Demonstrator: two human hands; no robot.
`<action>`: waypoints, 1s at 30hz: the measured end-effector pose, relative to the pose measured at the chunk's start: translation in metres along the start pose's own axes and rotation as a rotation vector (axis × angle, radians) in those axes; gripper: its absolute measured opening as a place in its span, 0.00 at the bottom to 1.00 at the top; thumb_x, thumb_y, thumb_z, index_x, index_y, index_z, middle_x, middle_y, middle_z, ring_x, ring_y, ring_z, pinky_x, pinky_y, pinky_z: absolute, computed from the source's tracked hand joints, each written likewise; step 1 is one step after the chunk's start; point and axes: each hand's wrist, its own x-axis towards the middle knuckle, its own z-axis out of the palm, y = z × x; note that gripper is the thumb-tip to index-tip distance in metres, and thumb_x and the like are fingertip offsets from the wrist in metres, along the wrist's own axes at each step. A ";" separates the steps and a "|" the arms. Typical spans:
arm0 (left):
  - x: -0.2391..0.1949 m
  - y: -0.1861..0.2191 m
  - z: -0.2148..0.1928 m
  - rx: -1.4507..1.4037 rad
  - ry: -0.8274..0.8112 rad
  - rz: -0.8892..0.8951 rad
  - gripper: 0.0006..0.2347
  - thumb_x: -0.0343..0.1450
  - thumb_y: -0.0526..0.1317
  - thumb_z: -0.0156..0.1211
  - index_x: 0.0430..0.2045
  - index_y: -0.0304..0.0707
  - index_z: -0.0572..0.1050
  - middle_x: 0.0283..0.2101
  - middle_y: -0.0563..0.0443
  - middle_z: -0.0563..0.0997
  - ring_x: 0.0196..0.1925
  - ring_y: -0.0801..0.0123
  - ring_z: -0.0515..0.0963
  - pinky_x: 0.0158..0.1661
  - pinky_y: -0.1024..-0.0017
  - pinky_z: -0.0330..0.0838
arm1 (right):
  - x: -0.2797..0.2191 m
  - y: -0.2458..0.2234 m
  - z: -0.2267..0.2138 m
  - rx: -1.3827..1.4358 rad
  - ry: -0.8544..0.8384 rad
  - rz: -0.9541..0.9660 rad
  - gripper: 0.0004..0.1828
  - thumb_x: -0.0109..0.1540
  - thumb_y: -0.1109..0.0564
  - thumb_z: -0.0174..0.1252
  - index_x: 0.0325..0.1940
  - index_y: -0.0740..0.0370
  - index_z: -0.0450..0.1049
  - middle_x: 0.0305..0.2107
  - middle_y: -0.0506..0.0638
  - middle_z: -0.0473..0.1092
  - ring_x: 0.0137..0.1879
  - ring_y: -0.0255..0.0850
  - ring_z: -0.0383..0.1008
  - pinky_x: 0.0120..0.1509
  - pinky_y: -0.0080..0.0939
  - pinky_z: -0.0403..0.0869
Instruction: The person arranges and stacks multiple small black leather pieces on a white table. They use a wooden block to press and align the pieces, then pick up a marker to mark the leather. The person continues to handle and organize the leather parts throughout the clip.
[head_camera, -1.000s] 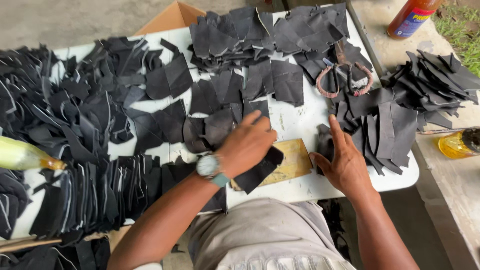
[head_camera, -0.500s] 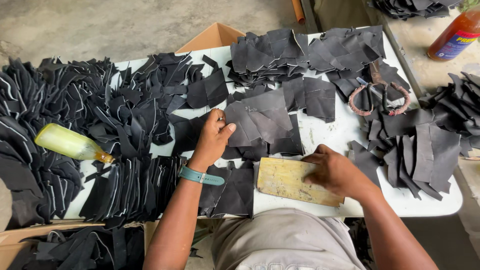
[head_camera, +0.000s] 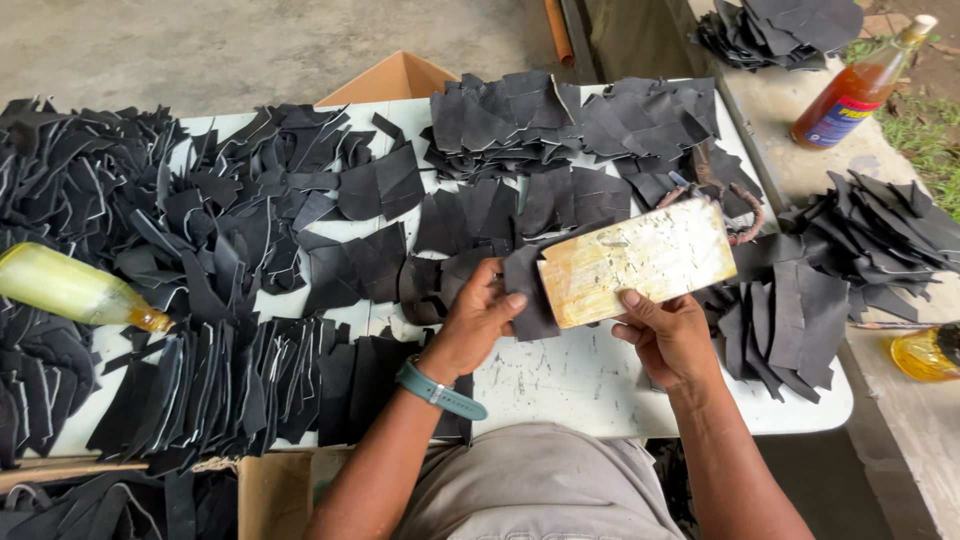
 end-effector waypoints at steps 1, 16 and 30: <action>0.000 -0.001 0.004 -0.001 -0.012 -0.007 0.17 0.75 0.32 0.57 0.57 0.39 0.64 0.51 0.49 0.79 0.48 0.71 0.82 0.45 0.64 0.83 | 0.000 0.004 0.000 -0.024 0.011 0.006 0.13 0.62 0.63 0.65 0.50 0.71 0.76 0.35 0.56 0.79 0.35 0.40 0.81 0.36 0.37 0.82; -0.010 0.002 -0.025 0.038 0.041 -0.106 0.13 0.76 0.33 0.55 0.55 0.36 0.68 0.45 0.47 0.82 0.43 0.72 0.82 0.38 0.71 0.81 | 0.004 -0.059 -0.068 -0.498 -0.301 -0.243 0.29 0.64 0.67 0.63 0.70 0.62 0.68 0.48 0.53 0.74 0.53 0.39 0.76 0.58 0.39 0.76; -0.023 0.011 -0.023 0.054 -0.111 -0.183 0.18 0.74 0.38 0.61 0.58 0.37 0.67 0.48 0.45 0.82 0.48 0.69 0.83 0.43 0.68 0.83 | 0.042 -0.067 0.007 -1.025 -0.608 -0.044 0.15 0.59 0.60 0.65 0.50 0.62 0.83 0.37 0.50 0.83 0.44 0.35 0.79 0.51 0.37 0.76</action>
